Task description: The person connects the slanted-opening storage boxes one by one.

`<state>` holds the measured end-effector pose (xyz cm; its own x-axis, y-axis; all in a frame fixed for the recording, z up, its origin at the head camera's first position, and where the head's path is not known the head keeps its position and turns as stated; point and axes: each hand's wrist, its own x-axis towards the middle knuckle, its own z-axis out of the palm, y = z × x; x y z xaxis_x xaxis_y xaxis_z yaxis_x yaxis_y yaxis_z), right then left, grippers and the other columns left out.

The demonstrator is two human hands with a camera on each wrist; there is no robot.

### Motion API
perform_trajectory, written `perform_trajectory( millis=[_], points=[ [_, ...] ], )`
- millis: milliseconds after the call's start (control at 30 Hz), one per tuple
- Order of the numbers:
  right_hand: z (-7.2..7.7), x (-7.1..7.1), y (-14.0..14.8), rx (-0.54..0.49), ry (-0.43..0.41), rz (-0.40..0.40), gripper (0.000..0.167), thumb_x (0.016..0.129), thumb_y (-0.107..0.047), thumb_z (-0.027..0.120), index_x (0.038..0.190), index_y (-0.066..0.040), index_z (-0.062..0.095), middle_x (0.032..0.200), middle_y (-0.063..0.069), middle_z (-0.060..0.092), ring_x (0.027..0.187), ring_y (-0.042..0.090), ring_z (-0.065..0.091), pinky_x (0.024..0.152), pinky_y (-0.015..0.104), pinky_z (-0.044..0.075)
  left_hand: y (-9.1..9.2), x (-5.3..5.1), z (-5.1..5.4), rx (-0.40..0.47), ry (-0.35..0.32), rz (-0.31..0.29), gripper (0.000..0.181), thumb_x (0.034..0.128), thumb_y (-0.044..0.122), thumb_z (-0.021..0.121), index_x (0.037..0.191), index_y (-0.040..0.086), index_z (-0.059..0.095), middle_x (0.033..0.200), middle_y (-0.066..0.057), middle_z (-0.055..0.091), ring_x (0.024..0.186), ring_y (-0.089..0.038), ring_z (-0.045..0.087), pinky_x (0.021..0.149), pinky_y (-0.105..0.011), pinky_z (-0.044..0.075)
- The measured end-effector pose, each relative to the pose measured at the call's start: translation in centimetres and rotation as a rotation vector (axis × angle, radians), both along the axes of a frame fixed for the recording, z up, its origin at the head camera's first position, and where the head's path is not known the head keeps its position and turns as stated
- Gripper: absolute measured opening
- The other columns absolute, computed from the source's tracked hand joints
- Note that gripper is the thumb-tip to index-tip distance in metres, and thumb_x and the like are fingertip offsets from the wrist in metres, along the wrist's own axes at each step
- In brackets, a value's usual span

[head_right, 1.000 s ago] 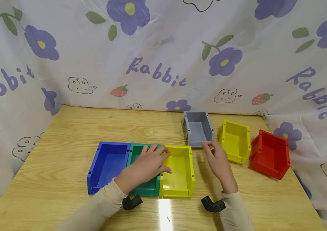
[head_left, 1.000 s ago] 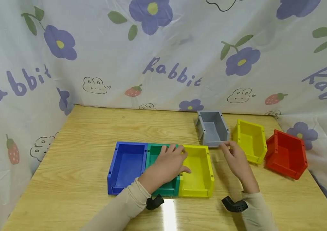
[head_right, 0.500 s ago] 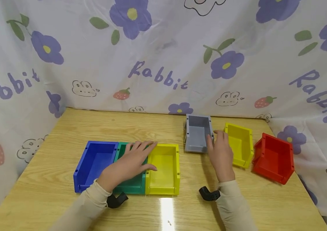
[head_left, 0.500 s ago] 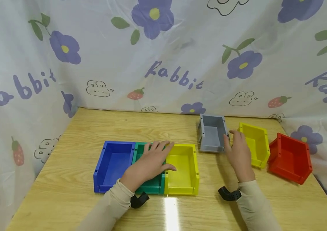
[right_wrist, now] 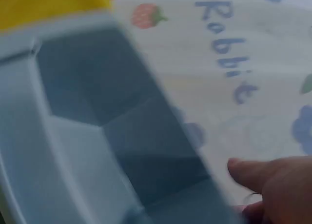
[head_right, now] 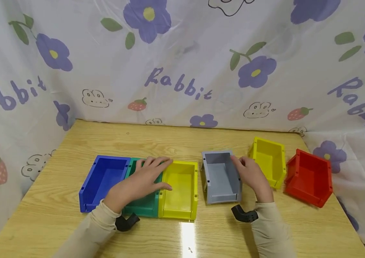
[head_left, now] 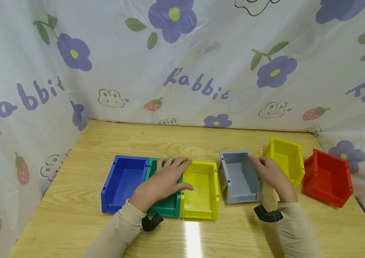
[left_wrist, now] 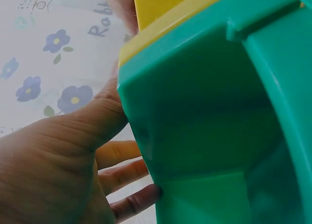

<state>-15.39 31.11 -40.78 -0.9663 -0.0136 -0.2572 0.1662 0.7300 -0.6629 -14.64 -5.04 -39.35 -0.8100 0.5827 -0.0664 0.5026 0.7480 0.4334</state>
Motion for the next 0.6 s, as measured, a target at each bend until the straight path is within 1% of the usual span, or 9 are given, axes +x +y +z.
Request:
perform_trajectory(
  millis=[67, 133, 200, 267, 333, 367, 433, 533, 600],
  points=[
    [-0.6, -0.4, 0.1, -0.122, -0.038, 0.000, 0.057, 0.109, -0.054, 0.045, 0.101, 0.001, 0.060, 0.066, -0.003, 0.039, 0.058, 0.014, 0.041, 0.056, 0.028, 0.036, 0.1, -0.2, 0.2, -0.004, 0.000, 0.011, 0.080, 0.0949, 0.046, 0.072, 0.161, 0.014, 0.040, 0.163, -0.009, 0.041, 0.138, -0.037, 0.038, 0.111, -0.064, 0.023],
    [-1.0, -0.4, 0.4, -0.235, -0.092, 0.020, 0.057, 0.110, -0.051, 0.045, 0.108, 0.004, 0.061, 0.063, -0.006, 0.035, 0.055, 0.010, 0.038, 0.053, 0.026, 0.036, 0.2, -0.2, 0.1, -0.011, -0.010, 0.024, 0.081, 0.0951, 0.047, 0.071, 0.162, 0.014, 0.039, 0.164, -0.010, 0.041, 0.139, -0.037, 0.038, 0.111, -0.064, 0.023],
    [-1.1, 0.0, 0.9, -0.322, -0.127, 0.034, 0.058, 0.112, -0.047, 0.043, 0.123, 0.007, 0.061, 0.066, -0.006, 0.046, 0.056, 0.008, 0.048, 0.054, 0.024, 0.044, 0.2, 0.0, -0.1, -0.019, -0.021, 0.033, 0.082, 0.0956, 0.048, 0.070, 0.163, 0.014, 0.037, 0.164, -0.010, 0.040, 0.139, -0.037, 0.038, 0.111, -0.064, 0.023],
    [-0.8, 0.4, 1.3, -0.386, -0.142, 0.048, 0.063, 0.113, -0.045, 0.039, 0.135, 0.012, 0.054, 0.078, -0.001, 0.059, 0.068, 0.009, 0.060, 0.062, 0.026, 0.053, 0.2, 0.0, -0.4, -0.025, -0.014, 0.043, 0.083, 0.0957, 0.049, 0.070, 0.163, 0.013, 0.037, 0.164, -0.011, 0.039, 0.140, -0.037, 0.037, 0.111, -0.064, 0.024],
    [-0.3, 0.8, 1.5, -0.439, -0.143, 0.065, 0.067, 0.114, -0.044, 0.036, 0.146, 0.015, 0.045, 0.098, 0.008, 0.069, 0.083, 0.013, 0.068, 0.072, 0.031, 0.060, 0.1, -0.1, -0.4, -0.041, 0.006, 0.058, 0.084, 0.0955, 0.051, 0.069, 0.163, 0.012, 0.037, 0.165, -0.012, 0.037, 0.141, -0.039, 0.036, 0.112, -0.064, 0.025],
    [0.0, 0.8, 1.4, -0.467, -0.143, 0.079, 0.069, 0.114, -0.043, 0.035, 0.149, 0.016, 0.041, 0.108, 0.012, 0.070, 0.090, 0.014, 0.070, 0.077, 0.032, 0.061, 0.1, -0.1, -0.4, -0.047, 0.018, 0.068, 0.085, 0.0954, 0.052, 0.069, 0.163, 0.012, 0.037, 0.165, -0.013, 0.036, 0.142, -0.040, 0.035, 0.112, -0.064, 0.026],
    [0.5, 0.9, 1.2, -0.502, -0.144, 0.099, 0.071, 0.114, -0.044, 0.036, 0.151, 0.017, 0.038, 0.117, 0.017, 0.069, 0.095, 0.015, 0.070, 0.081, 0.033, 0.061, 0.0, -0.3, -0.3, -0.063, 0.044, 0.090, 0.085, 0.0950, 0.053, 0.069, 0.162, 0.011, 0.038, 0.164, -0.015, 0.036, 0.143, -0.042, 0.034, 0.112, -0.064, 0.027],
    [1.2, 0.9, 0.6, -0.516, -0.134, 0.127, 0.071, 0.114, -0.043, 0.036, 0.153, 0.017, 0.036, 0.125, 0.022, 0.066, 0.099, 0.015, 0.069, 0.084, 0.032, 0.061, 0.0, -0.6, 0.0, -0.081, 0.065, 0.111, 0.085, 0.0947, 0.054, 0.069, 0.162, 0.010, 0.040, 0.162, -0.017, 0.037, 0.143, -0.044, 0.034, 0.112, -0.065, 0.027],
    [1.4, 0.8, 0.3, -0.511, -0.124, 0.124, 0.071, 0.114, -0.044, 0.035, 0.153, 0.016, 0.036, 0.126, 0.025, 0.065, 0.099, 0.015, 0.069, 0.084, 0.032, 0.060, 0.0, -0.8, 0.1, -0.083, 0.074, 0.116, 0.084, 0.0948, 0.054, 0.069, 0.161, 0.010, 0.041, 0.161, -0.017, 0.038, 0.142, -0.044, 0.034, 0.112, -0.065, 0.028]
  ],
)
